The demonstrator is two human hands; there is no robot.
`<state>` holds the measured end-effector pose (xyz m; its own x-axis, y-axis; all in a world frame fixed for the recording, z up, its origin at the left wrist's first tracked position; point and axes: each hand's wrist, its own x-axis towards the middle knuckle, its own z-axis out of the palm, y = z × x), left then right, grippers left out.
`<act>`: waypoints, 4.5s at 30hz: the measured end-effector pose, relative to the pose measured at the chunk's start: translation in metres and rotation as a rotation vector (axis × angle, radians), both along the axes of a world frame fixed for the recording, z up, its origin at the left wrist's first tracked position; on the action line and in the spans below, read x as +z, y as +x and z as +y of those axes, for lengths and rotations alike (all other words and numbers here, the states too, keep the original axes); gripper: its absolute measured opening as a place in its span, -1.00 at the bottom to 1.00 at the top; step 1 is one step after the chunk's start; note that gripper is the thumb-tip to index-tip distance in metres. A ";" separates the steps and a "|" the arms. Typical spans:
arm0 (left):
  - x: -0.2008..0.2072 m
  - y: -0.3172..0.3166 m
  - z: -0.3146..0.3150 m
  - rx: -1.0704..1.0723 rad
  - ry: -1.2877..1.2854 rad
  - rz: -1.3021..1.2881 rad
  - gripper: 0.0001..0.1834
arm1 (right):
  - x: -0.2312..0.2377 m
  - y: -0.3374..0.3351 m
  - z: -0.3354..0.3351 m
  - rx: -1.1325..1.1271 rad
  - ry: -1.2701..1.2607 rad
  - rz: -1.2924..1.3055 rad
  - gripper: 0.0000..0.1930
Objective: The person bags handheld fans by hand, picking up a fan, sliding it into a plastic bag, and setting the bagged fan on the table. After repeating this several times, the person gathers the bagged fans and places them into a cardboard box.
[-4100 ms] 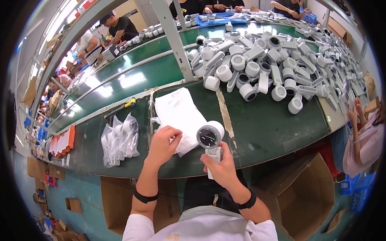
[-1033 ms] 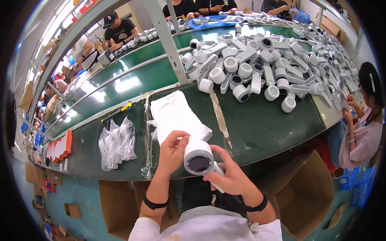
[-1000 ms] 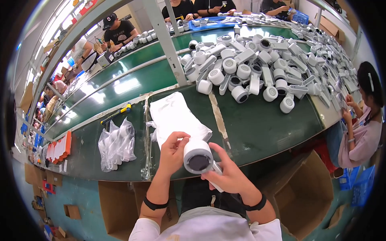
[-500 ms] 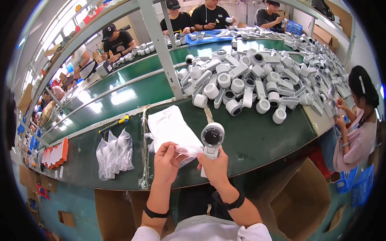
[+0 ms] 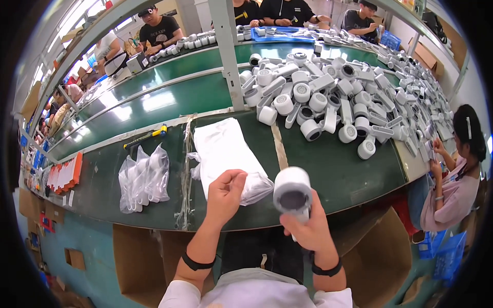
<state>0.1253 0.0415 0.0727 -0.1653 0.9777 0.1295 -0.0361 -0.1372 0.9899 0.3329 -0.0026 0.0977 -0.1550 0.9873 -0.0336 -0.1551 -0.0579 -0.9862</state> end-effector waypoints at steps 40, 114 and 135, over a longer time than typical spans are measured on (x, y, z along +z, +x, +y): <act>-0.035 -0.009 -0.050 -0.301 -0.326 -0.781 -0.49 | -0.036 -0.108 0.026 -0.179 0.360 -0.054 -0.61; -0.038 -0.219 -0.048 0.772 -0.373 1.528 -0.28 | -0.110 -0.080 0.012 0.114 0.577 -0.463 -0.89; -0.024 -0.253 -0.058 0.487 -0.580 1.332 -0.03 | -0.110 -0.081 0.013 0.110 0.603 -0.463 -0.89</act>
